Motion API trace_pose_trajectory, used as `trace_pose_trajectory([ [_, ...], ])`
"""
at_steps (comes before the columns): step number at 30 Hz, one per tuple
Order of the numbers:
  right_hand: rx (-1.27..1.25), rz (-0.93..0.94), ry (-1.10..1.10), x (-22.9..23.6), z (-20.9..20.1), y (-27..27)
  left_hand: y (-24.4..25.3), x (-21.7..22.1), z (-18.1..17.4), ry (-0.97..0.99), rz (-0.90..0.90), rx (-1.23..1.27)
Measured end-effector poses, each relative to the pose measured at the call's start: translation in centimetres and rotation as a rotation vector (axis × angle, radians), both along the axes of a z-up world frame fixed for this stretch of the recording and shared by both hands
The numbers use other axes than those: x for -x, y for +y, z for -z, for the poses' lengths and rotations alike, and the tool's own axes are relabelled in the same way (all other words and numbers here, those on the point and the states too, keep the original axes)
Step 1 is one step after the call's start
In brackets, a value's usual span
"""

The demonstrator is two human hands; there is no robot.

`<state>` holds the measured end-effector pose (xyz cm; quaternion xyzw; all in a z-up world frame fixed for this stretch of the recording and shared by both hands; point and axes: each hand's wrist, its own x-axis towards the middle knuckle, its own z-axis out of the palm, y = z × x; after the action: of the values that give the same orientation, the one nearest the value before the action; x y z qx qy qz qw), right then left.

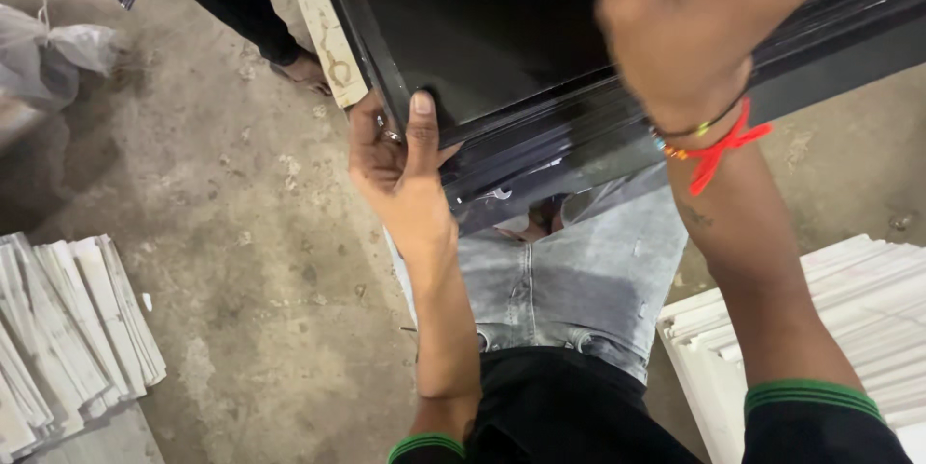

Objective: The person peels a protective plastic film off a black rectangular panel using both hands. They carefully lift the film from the edge and pull it away from the surface, smoothing it down as they remove it.

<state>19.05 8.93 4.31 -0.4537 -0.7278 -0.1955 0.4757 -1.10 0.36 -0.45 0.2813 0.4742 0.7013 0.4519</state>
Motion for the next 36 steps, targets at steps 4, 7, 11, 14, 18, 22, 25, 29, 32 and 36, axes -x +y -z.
trace_pose_trajectory([
  [4, 0.046, -0.375, -0.254, 3.0, -1.6, -0.3, 0.2, 0.1, -0.2, -0.04, 0.031, -0.016],
  [7, 0.382, -0.556, -0.363, 4.5, -2.2, 0.3, -0.1, 0.3, -0.1, -0.064, 0.067, -0.033],
  [11, 0.445, -0.579, -0.385, 4.9, -1.9, 1.2, -0.2, 0.6, -0.3, -0.058, 0.085, -0.028],
  [14, 0.455, -0.65, -0.344, 4.7, -1.7, 1.5, -0.2, 0.6, -0.5, -0.093, 0.087, -0.046],
  [18, 0.506, -0.789, -0.22, 3.0, -2.4, 1.0, 0.4, 0.5, -0.8, -0.152, 0.058, 0.04],
  [22, 0.562, -0.805, -0.095, 2.4, -2.0, 0.9, 0.8, 0.6, -1.3, -0.124, 0.032, 0.136],
  [25, 0.6, -0.828, 0.0, 1.5, -1.1, 0.9, 0.9, 0.5, -1.5, -0.113, 0.063, 0.136],
  [29, 0.489, -0.75, 0.019, 1.0, 0.7, 0.3, 0.6, 1.1, -1.4, -0.153, 0.103, 0.124],
  [32, 0.455, -0.675, 0.06, 0.7, 1.7, 0.0, 0.3, 1.3, -1.4, -0.122, 0.115, 0.144],
  [36, 0.426, -0.67, 0.061, 0.7, 1.8, 0.2, 0.4, 1.1, -1.2, -0.073, 0.148, 0.132],
])
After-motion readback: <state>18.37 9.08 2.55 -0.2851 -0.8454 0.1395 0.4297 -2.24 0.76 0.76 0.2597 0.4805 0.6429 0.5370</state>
